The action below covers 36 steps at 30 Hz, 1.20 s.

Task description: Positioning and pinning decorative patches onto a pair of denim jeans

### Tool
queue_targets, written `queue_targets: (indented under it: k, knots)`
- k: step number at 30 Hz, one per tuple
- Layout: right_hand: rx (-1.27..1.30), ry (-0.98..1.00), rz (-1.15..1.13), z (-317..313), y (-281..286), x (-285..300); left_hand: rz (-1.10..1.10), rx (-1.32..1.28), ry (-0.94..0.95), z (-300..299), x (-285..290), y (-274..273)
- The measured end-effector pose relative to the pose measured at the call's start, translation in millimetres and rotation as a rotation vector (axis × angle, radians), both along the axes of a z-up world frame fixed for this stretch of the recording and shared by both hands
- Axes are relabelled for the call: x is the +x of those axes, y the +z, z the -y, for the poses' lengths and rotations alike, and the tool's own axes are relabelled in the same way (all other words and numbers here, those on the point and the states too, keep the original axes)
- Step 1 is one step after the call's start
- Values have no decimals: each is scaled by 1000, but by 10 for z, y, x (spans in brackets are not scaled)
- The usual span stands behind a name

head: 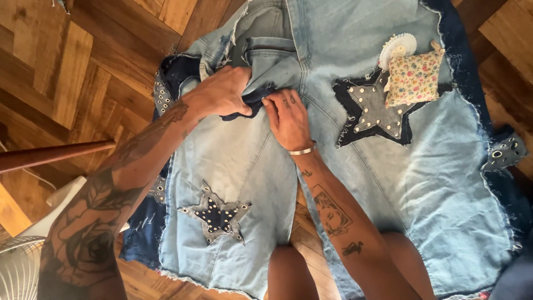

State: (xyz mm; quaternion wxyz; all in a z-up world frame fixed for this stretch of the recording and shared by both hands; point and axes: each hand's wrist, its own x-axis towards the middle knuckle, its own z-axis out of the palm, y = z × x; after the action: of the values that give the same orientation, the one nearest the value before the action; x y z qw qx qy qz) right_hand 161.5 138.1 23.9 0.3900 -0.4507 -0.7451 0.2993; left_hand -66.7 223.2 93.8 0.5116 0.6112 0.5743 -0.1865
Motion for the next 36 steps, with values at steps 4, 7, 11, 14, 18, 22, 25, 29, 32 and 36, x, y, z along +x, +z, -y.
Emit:
queue_targets:
  k: [4, 7, 11, 14, 18, 22, 25, 29, 32, 36]
  knots:
    - [12, 3, -8, -4, -8, 9, 14, 27, 13, 36, -26, -10]
    - [21, 14, -28, -14, -21, 16, 30, 41, 29, 65, -62, -119]
    - [32, 42, -58, -17, -23, 20, 9, 31, 56, 60, -37, -125]
    - [64, 37, -73, -21, -37, 6, 8, 57, 24, 75, -69, -239]
    - [92, -2, -12, -17, 52, -15, -94, -4, -82, -5, -65, -546]
    - [-65, -14, -4, 61, 140, -88, -329, 71, -317, 60, -133, -968]
    - [-52, -31, 21, 27, 124, -72, -176, 237, -268, 0, -376, -749]
    - [-49, -54, 20, 35, 147, -89, -499, 950, -597, -252, -616, -521]
    - [-50, -49, 36, 33, 158, -110, -416, 1077, -431, -253, -616, -398]
    - [-24, -43, 25, 7, 175, -130, -303, 1261, -197, -83, -673, -169]
